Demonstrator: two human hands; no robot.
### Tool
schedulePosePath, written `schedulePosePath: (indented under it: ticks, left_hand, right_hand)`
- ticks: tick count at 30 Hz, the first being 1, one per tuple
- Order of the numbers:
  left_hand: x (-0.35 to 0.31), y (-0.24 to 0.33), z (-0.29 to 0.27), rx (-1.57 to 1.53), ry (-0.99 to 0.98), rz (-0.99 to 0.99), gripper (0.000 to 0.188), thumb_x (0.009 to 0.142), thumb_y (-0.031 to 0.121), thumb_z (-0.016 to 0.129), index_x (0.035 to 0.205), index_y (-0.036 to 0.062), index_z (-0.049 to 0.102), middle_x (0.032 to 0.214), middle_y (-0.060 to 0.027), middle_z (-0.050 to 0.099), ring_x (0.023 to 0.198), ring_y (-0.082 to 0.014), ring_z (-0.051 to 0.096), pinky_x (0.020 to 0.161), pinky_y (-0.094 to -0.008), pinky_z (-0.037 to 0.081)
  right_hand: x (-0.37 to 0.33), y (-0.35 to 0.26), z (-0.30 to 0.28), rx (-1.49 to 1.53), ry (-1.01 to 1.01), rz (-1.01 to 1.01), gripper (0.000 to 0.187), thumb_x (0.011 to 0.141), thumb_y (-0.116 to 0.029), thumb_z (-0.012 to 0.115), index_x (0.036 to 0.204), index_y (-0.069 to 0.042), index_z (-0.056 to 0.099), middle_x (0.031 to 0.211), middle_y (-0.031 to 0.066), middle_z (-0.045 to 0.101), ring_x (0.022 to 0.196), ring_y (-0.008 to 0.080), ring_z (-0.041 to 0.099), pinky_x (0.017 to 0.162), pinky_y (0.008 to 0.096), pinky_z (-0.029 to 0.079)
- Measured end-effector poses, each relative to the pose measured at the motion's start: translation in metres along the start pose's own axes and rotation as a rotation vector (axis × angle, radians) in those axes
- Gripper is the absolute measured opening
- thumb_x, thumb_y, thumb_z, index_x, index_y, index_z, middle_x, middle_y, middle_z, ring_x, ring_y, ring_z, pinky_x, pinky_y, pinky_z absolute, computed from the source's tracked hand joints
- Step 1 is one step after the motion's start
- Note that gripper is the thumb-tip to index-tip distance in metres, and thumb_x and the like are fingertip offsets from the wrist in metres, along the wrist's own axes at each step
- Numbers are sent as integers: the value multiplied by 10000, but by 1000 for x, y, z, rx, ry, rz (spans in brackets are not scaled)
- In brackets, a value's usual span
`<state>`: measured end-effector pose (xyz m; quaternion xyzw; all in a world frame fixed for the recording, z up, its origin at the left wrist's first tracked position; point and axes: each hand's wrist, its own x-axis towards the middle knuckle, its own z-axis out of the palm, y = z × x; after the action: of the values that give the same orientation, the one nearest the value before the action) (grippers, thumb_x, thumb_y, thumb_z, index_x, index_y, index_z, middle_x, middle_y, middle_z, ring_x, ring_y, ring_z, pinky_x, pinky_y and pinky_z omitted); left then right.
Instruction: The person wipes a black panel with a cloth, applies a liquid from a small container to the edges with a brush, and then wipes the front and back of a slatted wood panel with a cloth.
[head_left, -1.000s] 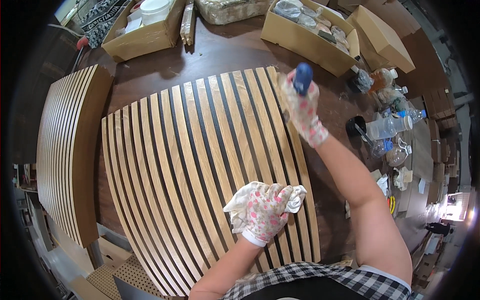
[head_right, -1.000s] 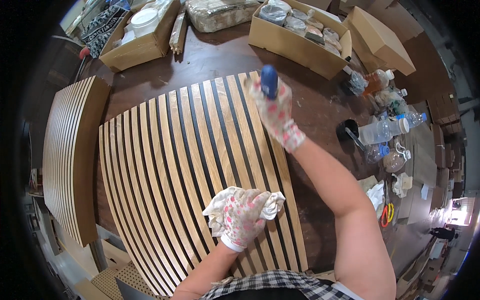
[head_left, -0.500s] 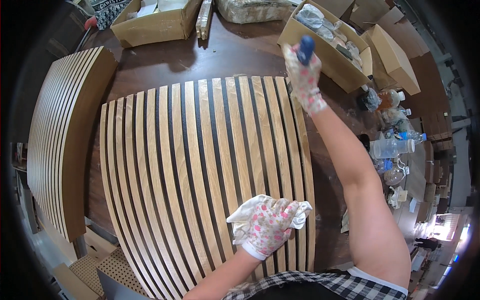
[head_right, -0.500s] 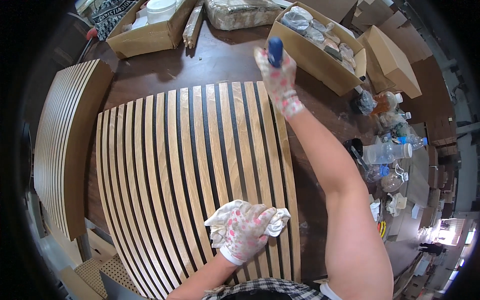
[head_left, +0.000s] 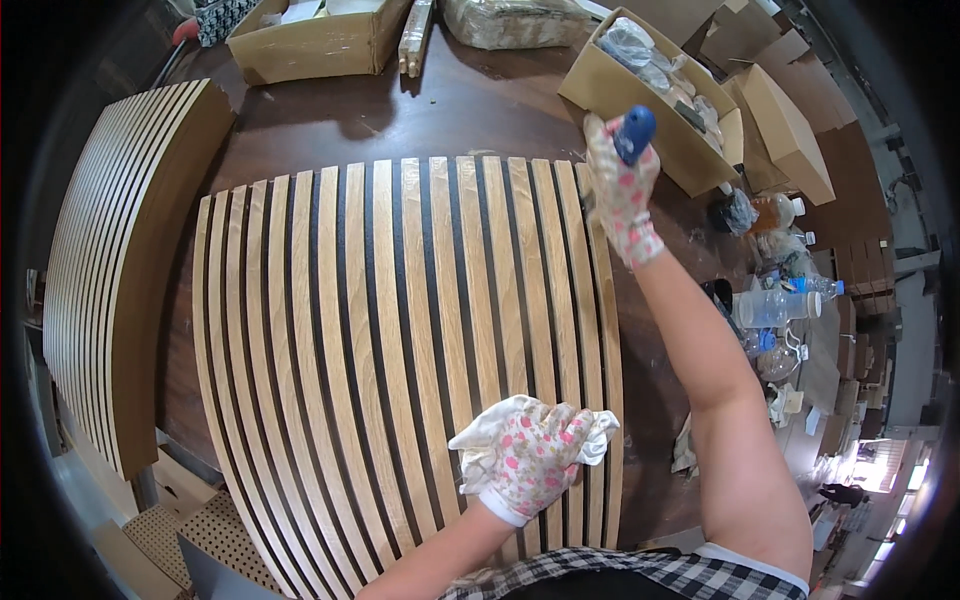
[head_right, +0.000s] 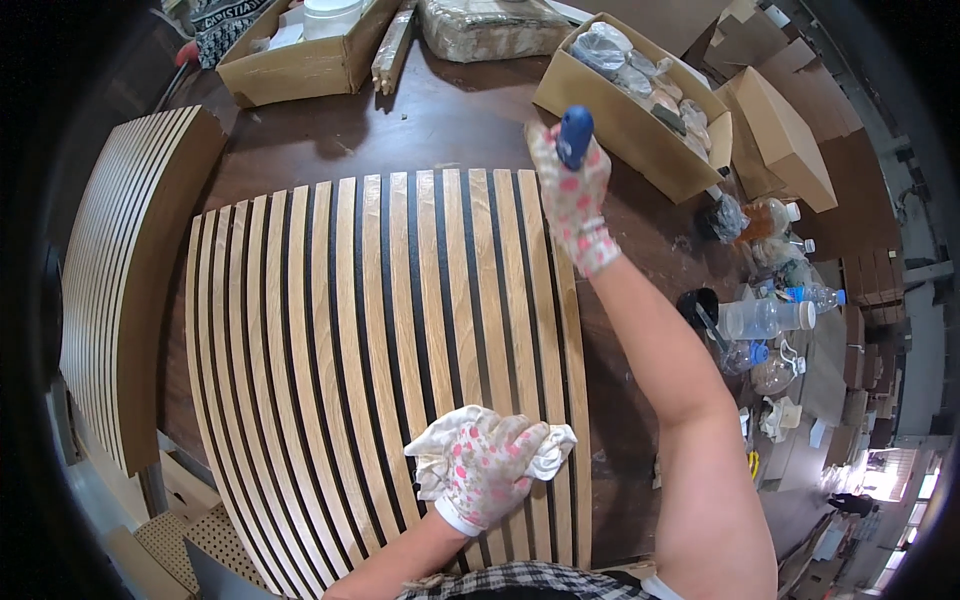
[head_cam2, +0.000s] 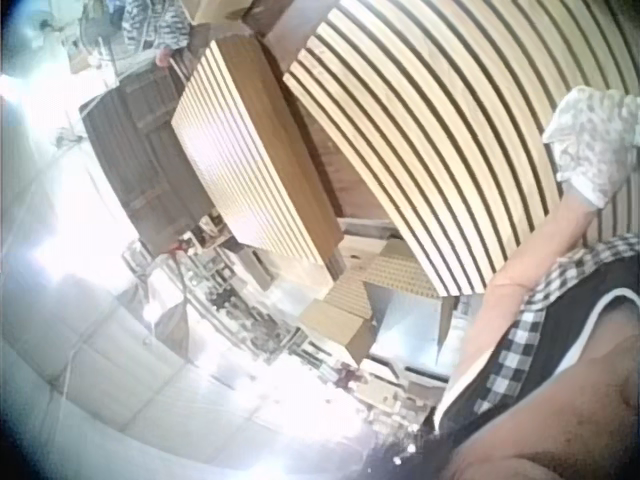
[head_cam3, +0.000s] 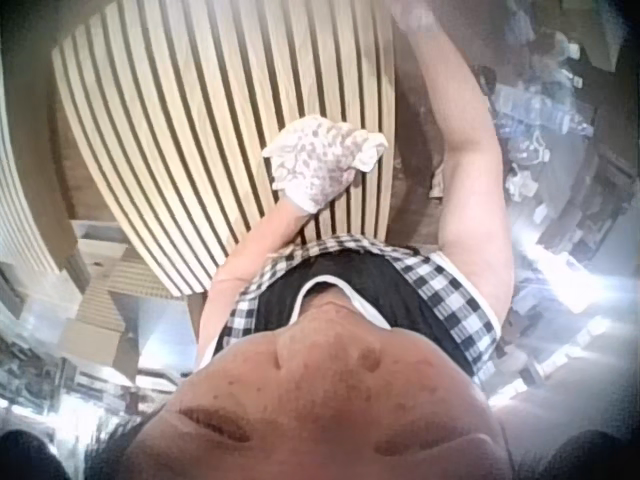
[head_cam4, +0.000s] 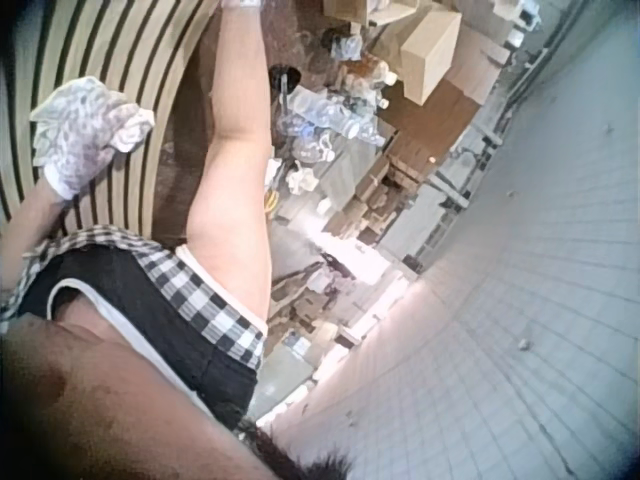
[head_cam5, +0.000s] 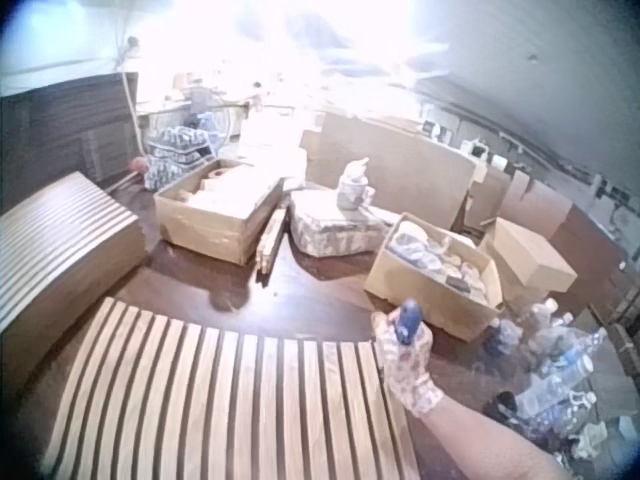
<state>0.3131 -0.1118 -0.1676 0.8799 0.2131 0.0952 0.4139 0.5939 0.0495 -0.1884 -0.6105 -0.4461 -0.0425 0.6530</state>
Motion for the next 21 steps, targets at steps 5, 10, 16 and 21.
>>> schedulePosePath:
  ticks: [5,10,16,21]
  left_hand:
    - [1,2,0,-8,-6,14,521,654,119,704,1163,93,593,1099,-83,558,1019,-290,531,896,-422,401]
    - [1,1,1,-15,-6,9,521,654,120,703,1162,93,593,1097,-85,561,1023,-289,530,898,-420,400]
    - [0,0,-3,14,1,15,507,657,115,697,1152,82,598,1103,-91,570,1012,-288,536,891,-417,402]
    - [4,3,-2,-5,-40,20,502,658,98,689,1151,78,598,1107,-93,571,1001,-290,545,876,-408,412]
  right_hand:
    - [22,-5,0,209,14,254,115,869,-198,618,840,-101,563,650,-10,552,486,101,515,409,217,381]
    - [11,13,-6,170,-35,218,104,886,-202,564,879,-98,557,676,6,559,480,118,518,401,225,394]
    - [0,-2,-13,888,-136,499,71,885,-151,581,876,-81,593,695,7,583,593,121,574,496,245,457]
    - [32,-4,10,28,2,295,188,806,-171,743,757,-97,576,709,-42,569,641,51,506,607,247,443]
